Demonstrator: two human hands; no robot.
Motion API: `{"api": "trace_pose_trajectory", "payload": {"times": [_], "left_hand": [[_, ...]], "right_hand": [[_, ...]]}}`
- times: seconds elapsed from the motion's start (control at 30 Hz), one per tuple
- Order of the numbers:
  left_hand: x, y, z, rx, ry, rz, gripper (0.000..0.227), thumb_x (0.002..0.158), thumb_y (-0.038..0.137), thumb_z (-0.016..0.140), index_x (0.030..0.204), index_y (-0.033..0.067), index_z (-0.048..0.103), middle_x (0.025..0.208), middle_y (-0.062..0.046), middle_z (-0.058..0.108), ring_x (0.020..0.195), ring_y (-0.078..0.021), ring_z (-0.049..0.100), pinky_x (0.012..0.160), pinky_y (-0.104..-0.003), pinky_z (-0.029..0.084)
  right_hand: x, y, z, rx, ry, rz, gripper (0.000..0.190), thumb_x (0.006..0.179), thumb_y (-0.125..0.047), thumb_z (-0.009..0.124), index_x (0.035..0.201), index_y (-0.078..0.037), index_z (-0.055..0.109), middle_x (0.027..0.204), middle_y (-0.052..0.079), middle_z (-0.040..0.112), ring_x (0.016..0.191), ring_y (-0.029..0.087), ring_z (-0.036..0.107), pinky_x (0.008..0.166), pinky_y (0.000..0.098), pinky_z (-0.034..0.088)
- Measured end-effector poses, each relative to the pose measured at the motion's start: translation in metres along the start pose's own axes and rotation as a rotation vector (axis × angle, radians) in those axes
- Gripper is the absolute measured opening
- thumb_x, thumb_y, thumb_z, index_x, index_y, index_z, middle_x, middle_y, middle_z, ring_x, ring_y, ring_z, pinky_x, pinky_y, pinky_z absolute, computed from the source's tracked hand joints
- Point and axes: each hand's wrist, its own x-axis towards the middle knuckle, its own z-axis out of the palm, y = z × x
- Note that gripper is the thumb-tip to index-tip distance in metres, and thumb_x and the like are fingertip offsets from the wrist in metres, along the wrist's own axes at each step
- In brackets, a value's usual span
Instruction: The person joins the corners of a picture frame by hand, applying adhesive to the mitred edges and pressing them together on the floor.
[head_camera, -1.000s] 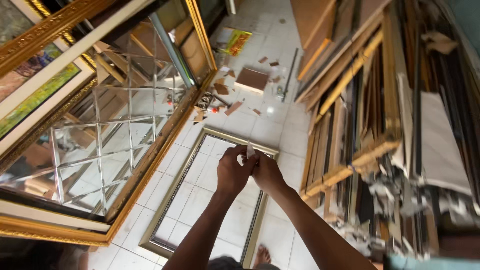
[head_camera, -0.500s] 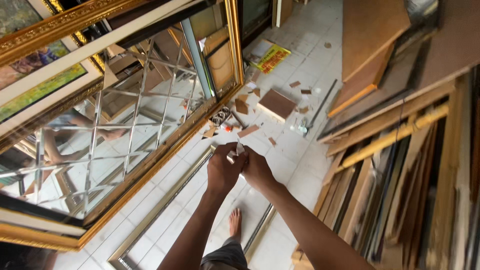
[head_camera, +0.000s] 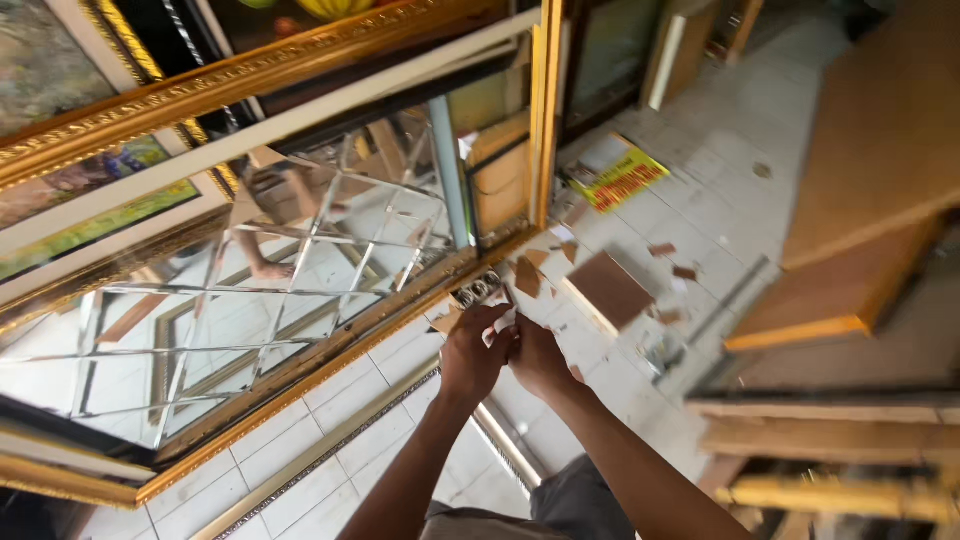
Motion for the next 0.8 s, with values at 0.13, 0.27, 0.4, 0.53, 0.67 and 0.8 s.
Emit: {"api": "trace_pose_trajectory", "payload": {"times": [0.13,0.27,0.4,0.53,0.67,0.8], "left_hand": [[0.052,-0.016,0.052,-0.010,0.152,-0.077,0.037,0.089,0.023,0.074,0.126,0.0186,0.073,0.114,-0.010,0.073,0.107,-0.0354,0.071,0.090,-0.053,0.058],[0.089,-0.015,0.099,0.032,0.369,-0.200,0.035,0.088,0.027,0.076,0.123,0.0235,0.074,0.116,-0.005,0.073,0.104,-0.0323,0.072,0.087,-0.049,0.059],[0.094,0.004,0.146,0.020,0.506,-0.338,0.040,0.087,0.022,0.074,0.127,0.0248,0.073,0.124,-0.009,0.072,0.109,-0.0369,0.070,0.086,-0.054,0.059],[0.092,0.042,0.165,-0.030,0.580,-0.427,0.036,0.090,0.013,0.072,0.124,0.0248,0.076,0.122,-0.015,0.073,0.096,-0.0364,0.076,0.067,-0.041,0.066],[0.097,0.013,0.188,0.032,0.636,-0.522,0.037,0.089,0.021,0.074,0.125,0.0279,0.075,0.118,-0.002,0.073,0.105,-0.0313,0.072,0.086,-0.046,0.061],[0.116,-0.008,0.200,0.050,0.671,-0.583,0.037,0.088,0.026,0.075,0.125,0.0311,0.074,0.119,0.000,0.072,0.110,-0.0333,0.069,0.091,-0.052,0.058]], "right_hand": [[0.070,0.020,-0.029,-0.042,-0.132,-0.074,0.025,0.101,-0.023,0.041,0.100,-0.009,0.061,0.094,0.022,0.076,0.103,0.043,0.073,0.092,0.0542,0.056],[0.144,0.046,-0.057,-0.149,-0.341,-0.228,0.014,0.098,-0.015,0.053,0.106,-0.007,0.062,0.099,0.019,0.077,0.104,0.040,0.074,0.092,0.0518,0.057],[0.189,0.079,-0.080,-0.281,-0.503,-0.349,0.017,0.097,-0.020,0.062,0.108,-0.007,0.063,0.104,0.020,0.077,0.107,0.040,0.073,0.091,0.0531,0.058],[0.192,0.091,-0.099,-0.114,-0.634,-0.393,0.011,0.096,-0.011,0.062,0.093,-0.003,0.057,0.098,0.025,0.076,0.101,0.047,0.073,0.091,0.0551,0.056],[0.203,0.112,-0.077,-0.140,-0.716,-0.373,0.027,0.099,-0.013,0.057,0.124,-0.003,0.063,0.102,0.017,0.078,0.104,0.036,0.075,0.093,0.0500,0.057],[0.215,0.100,-0.080,-0.203,-0.752,-0.402,0.035,0.099,-0.010,0.054,0.132,0.000,0.059,0.104,0.015,0.078,0.107,0.033,0.074,0.097,0.0503,0.057]]}}
